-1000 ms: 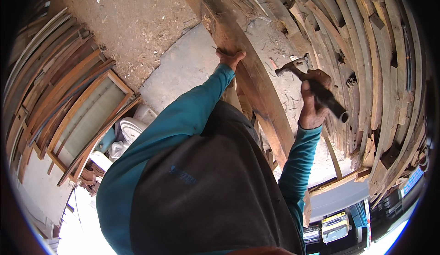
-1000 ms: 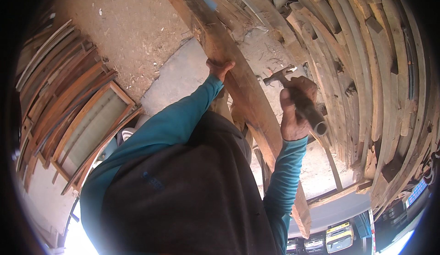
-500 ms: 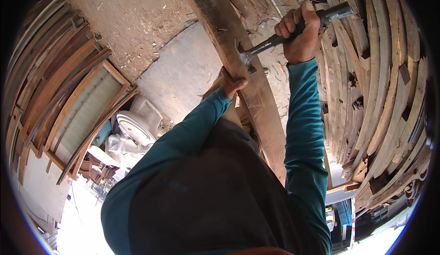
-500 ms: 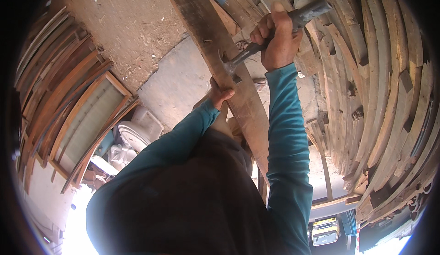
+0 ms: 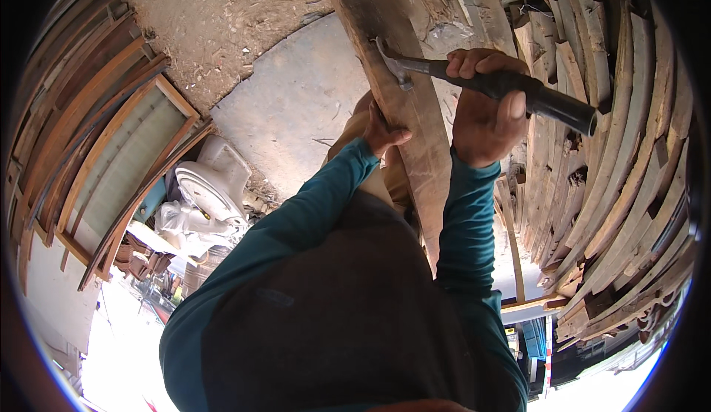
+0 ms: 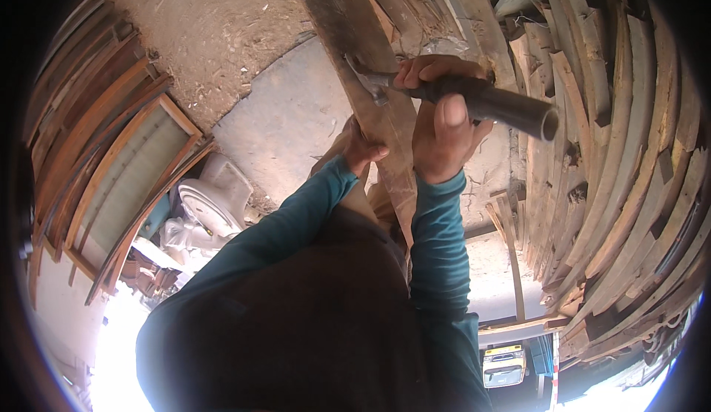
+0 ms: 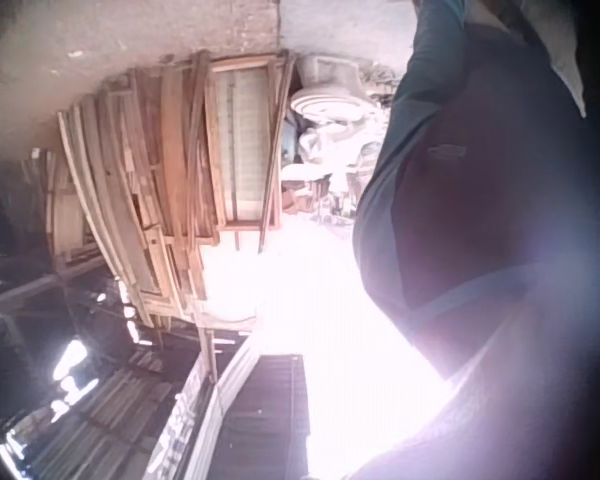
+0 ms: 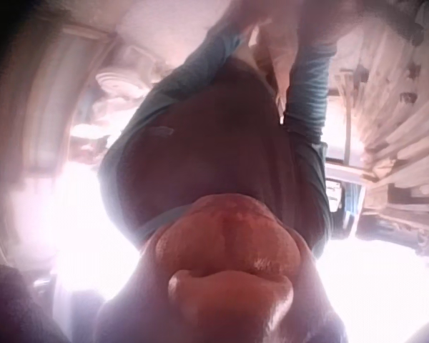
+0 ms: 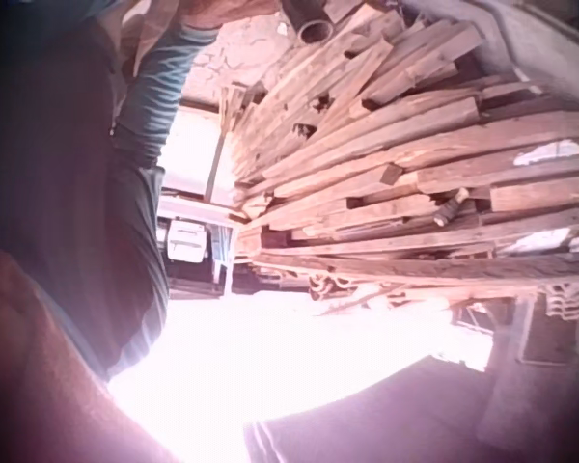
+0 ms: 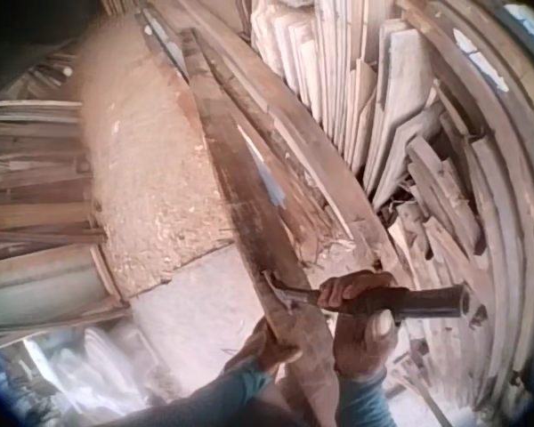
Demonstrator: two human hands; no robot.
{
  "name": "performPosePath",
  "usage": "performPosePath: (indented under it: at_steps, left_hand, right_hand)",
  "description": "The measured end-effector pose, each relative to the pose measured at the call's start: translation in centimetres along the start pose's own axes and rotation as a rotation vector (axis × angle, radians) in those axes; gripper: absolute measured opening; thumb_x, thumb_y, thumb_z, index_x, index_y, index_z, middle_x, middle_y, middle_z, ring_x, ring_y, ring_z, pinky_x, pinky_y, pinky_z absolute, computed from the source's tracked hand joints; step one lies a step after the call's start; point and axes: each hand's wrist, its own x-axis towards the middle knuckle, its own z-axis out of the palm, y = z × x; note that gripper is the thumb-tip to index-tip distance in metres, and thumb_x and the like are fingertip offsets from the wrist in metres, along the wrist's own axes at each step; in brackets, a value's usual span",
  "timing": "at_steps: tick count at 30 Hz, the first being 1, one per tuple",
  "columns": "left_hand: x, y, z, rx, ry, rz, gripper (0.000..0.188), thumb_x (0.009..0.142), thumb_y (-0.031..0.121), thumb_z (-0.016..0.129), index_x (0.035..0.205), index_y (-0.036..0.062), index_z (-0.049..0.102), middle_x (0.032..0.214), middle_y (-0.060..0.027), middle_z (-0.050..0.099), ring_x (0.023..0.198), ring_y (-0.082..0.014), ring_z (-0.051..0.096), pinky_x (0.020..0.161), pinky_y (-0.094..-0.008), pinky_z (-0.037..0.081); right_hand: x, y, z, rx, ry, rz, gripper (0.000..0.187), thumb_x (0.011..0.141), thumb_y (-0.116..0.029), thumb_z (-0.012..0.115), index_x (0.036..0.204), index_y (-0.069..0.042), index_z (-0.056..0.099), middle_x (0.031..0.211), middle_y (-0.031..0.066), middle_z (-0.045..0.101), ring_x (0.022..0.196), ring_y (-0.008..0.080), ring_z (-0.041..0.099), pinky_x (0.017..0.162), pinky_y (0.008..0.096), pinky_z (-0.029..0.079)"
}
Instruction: The person removes nails from a wooden plank using a hammer and a metal rod, then picks up the loosened nails by hand.
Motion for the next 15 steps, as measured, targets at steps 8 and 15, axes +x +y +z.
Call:
performPosePath:
  at_steps: [8, 15]
  left_hand:
    - [-1.1, 0.0, 0.3, -0.007, 0.042, -0.185, 0.125, 0.069, 0.019, 0.089, 0.155, 0.0106, -0.001, 0.145, -0.0182, 0.043, 0.128, -0.0306, 0.05, 0.104, -0.0468, 0.049]
    - [-4.2, -3.7, 4.7, 0.123, 0.234, -0.084, 0.121, 0.066, 0.026, 0.094, 0.152, 0.0011, 0.012, 0.148, -0.0177, 0.039, 0.134, -0.0286, 0.044, 0.113, -0.0455, 0.039]
  right_hand:
    - [5.6, -7.1, -0.9, 0.186, -0.377, 0.147, 0.051, 0.099, -0.053, 0.053, 0.089, -0.003, 0.051, 0.068, 0.0089, 0.053, 0.061, 0.0189, 0.051, 0.064, 0.0345, 0.044]
    - [3.9, -7.4, 3.4, -0.171, 0.039, 0.092, 0.046, 0.1, -0.035, 0.062, 0.067, -0.011, 0.041, 0.053, 0.0005, 0.039, 0.046, 0.0102, 0.036, 0.044, 0.0274, 0.029]
